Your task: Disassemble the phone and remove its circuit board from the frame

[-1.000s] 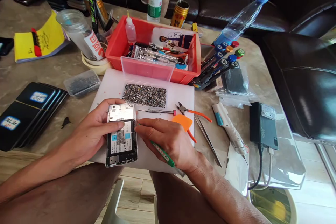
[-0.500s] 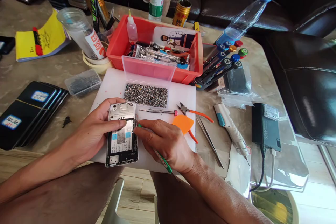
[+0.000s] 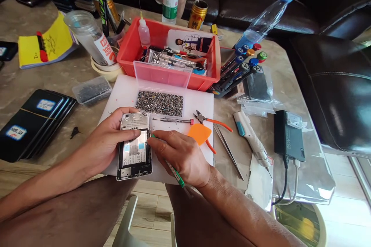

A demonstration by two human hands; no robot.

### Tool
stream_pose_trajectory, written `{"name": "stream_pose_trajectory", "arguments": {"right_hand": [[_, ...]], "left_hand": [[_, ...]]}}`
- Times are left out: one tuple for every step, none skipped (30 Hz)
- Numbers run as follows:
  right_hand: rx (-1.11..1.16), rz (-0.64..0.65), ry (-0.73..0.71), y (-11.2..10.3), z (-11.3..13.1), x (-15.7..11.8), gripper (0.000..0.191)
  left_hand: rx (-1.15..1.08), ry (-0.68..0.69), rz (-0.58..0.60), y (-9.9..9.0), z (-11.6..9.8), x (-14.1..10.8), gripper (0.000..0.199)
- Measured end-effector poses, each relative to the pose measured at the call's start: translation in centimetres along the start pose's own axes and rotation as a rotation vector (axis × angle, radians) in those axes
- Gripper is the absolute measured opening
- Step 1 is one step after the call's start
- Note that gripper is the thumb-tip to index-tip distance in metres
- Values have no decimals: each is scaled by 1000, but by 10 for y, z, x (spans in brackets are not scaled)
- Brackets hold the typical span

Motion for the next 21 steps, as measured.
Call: {"name": "stream_pose_trajectory", "arguments": {"right_hand": [[3, -2, 7, 0, 0, 0, 30], [8, -8, 15, -1, 0, 1, 30], [16, -17, 23, -2, 0, 1, 30], [24, -26, 30, -3, 0, 1, 31], [29, -30, 34, -4, 0, 2, 31], [30, -31, 35, -4, 1, 1, 33], [26, -32, 31, -5, 1, 1, 35], [18, -32, 23, -5, 1, 0, 37], [9, -31, 14, -5, 1, -2, 39], [0, -33, 6, -5, 1, -3, 40], [-6, -39, 1, -5, 1, -4, 40], [-7, -45, -2, -5, 1, -5, 39], [1, -50, -1, -4, 1, -6, 38], [19, -53, 14, -4, 1, -5, 35], [50, -56, 40, -4, 0, -4, 32], [91, -55, 71, -4, 0, -3, 28], [135, -51, 113, -4, -2, -2, 25], [177, -43, 161, -4, -3, 0, 23], [213, -38, 208, -4, -5, 1, 21], [240, -41, 243, -5, -6, 2, 20], [256, -52, 270, -5, -6, 2, 21]], "left_hand": [[5, -3, -1, 0, 0, 0, 60], [9, -6, 1, 1, 1, 0, 60], [11, -8, 6, 2, 1, -1, 60], [10, -9, 12, 3, 1, -1, 60], [8, -10, 16, 4, 0, -1, 60], [6, -9, 19, 4, 0, -1, 60], [6, -5, 20, 5, -1, -2, 60], [6, -2, 21, 5, -2, -2, 60], [5, -1, 22, 5, -2, -2, 60], [5, -1, 21, 6, -2, -2, 61], [5, -3, 21, 6, -2, -2, 61], [5, -6, 21, 6, -2, -2, 62], [6, -9, 22, 6, -1, -2, 63], [9, -9, 22, 6, -1, -1, 63], [15, -5, 24, 7, 0, -1, 62], [25, 5, 27, 7, 0, 0, 61], [39, 19, 33, 7, 1, 0, 60], [56, 38, 41, 7, 0, 0, 58], [77, 59, 52, 8, 0, 0, 58], [98, 80, 66, 8, -1, 0, 57], [117, 99, 80, 9, -2, 0, 57]]}}
Point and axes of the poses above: each hand's wrist, its own x-axis towards the middle knuckle, its own y-axis out of the palm, z = x × y, the point moved 7 cm from there along x, towards the middle knuckle, and after that the axes turned 10 degrees about y, right-handed, at the moved point
